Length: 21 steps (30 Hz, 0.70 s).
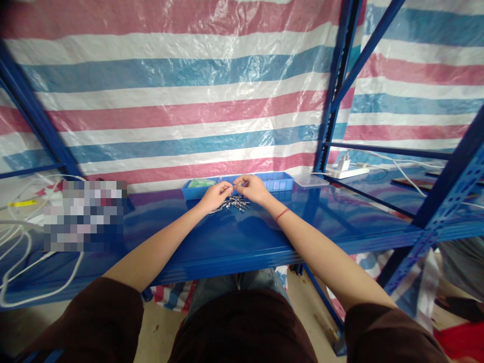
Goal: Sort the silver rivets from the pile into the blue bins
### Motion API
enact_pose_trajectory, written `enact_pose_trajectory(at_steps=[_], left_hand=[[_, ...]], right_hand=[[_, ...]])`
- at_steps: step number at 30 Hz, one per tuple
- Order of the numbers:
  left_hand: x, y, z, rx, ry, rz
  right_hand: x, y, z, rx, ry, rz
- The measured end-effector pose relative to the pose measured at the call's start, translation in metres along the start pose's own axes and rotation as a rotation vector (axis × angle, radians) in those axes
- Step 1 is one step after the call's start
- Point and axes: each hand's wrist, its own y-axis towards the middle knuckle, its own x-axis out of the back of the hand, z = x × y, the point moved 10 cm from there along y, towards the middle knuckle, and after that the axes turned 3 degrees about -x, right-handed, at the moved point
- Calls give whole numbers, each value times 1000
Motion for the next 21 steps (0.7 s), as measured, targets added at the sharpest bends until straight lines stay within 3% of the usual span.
enact_pose_trajectory(at_steps=[5,11,16,21], left_hand=[[-4,0,3,14,-31,21],[-12,-2,6,37,-75,49],[-14,-1,-1,-32,-48,62],[1,1,-5,-36,1,-44]], right_hand=[[-6,0,-2,-63,221,45],[-7,2,-4,-19,173,45],[-7,2,7,172,90,52],[-1,-3,25,326,-110,2]])
